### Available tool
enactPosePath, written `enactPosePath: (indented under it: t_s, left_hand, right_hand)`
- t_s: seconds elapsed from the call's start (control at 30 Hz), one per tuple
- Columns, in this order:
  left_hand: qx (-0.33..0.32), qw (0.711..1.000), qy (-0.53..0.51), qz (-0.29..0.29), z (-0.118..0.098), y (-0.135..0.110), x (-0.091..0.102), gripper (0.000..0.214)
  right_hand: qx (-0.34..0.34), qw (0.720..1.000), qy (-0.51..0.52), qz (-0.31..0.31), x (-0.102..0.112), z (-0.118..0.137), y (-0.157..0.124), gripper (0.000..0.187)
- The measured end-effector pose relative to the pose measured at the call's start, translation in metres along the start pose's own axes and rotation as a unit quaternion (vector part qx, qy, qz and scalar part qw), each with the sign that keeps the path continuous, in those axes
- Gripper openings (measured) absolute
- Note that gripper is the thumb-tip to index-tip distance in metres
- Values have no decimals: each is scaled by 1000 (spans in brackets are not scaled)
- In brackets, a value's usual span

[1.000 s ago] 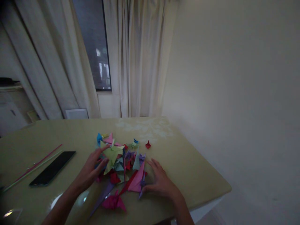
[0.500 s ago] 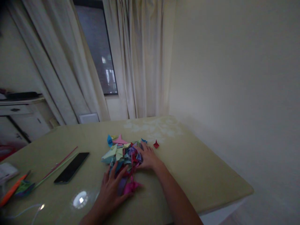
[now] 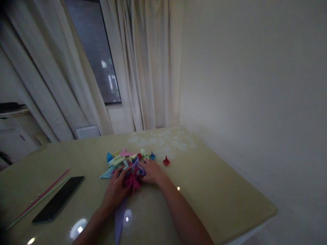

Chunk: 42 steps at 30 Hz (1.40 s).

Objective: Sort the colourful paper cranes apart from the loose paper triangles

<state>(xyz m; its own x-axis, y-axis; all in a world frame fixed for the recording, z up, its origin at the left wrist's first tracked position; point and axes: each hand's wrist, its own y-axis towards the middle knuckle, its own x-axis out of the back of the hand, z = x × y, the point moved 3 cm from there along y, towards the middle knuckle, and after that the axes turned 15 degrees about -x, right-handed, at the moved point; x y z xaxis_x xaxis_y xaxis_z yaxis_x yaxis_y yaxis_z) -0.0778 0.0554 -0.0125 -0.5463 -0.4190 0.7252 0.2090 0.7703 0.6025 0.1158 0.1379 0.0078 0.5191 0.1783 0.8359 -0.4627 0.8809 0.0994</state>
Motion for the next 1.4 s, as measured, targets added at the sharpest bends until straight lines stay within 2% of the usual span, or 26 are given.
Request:
enactPosePath:
  t_s: [0.13, 0.3, 0.37, 0.47, 0.57, 0.63, 0.7, 0.8, 0.9, 0.97, 1.07, 1.17, 1.27, 1.33, 1.4]
  left_hand:
    - [7, 998, -44, -38, 4, -3, 7, 52]
    - [22, 992, -57, -113, 8, -2, 30, 45]
    - [15, 990, -64, -127, 8, 0, 35, 50]
    - [13, 991, -76, -113, 10, 3, 39, 57]
    - [26, 991, -88, -97, 12, 3, 47, 56]
    - [32, 992, -95, -82, 10, 0, 56, 53]
    - [28, 994, -89, -58, 3, -10, 63, 54]
    - [-27, 999, -24, -11, -17, -31, 62, 66]
    - [-132, 987, 80, 35, -36, -46, 46, 82]
    - [-191, 971, 126, 69, -40, -45, 30, 86]
    - [-229, 958, 149, 91, -32, -33, 12, 82]
    - [-212, 961, 165, 60, -12, -23, 12, 68]
    - [-186, 966, 176, 35, 1, -28, 25, 67]
    - [-202, 964, 168, 46, -2, -34, 32, 74]
    - [-242, 956, 149, 76, -14, -39, 31, 80]
  right_hand:
    - [12, 994, 103, -31, 3, -10, 4, 38]
    - [39, 986, 146, -67, 19, -1, 18, 33]
    - [43, 986, 150, -58, 22, 8, 24, 40]
    - [69, 987, 146, -21, 24, 18, 28, 65]
    - [75, 987, 143, -5, 32, 15, 27, 89]
    - [60, 985, 164, -12, 42, 2, 21, 100]
    - [37, 983, 174, -36, 53, -18, 11, 102]
    - [-51, 987, 122, -93, 65, -57, -4, 100]
    - [-184, 975, 75, -98, 55, -84, -12, 102]
    - [-219, 969, 75, -82, 36, -83, -11, 96]
    - [-177, 972, 121, -97, 1, -55, 1, 77]
    - [-123, 967, 189, -116, -25, -21, 18, 62]
    - [-100, 956, 218, -170, -28, -3, 35, 54]
    - [-118, 945, 210, -220, -21, -3, 45, 52]
    - [-158, 942, 191, -226, -17, -6, 56, 53]
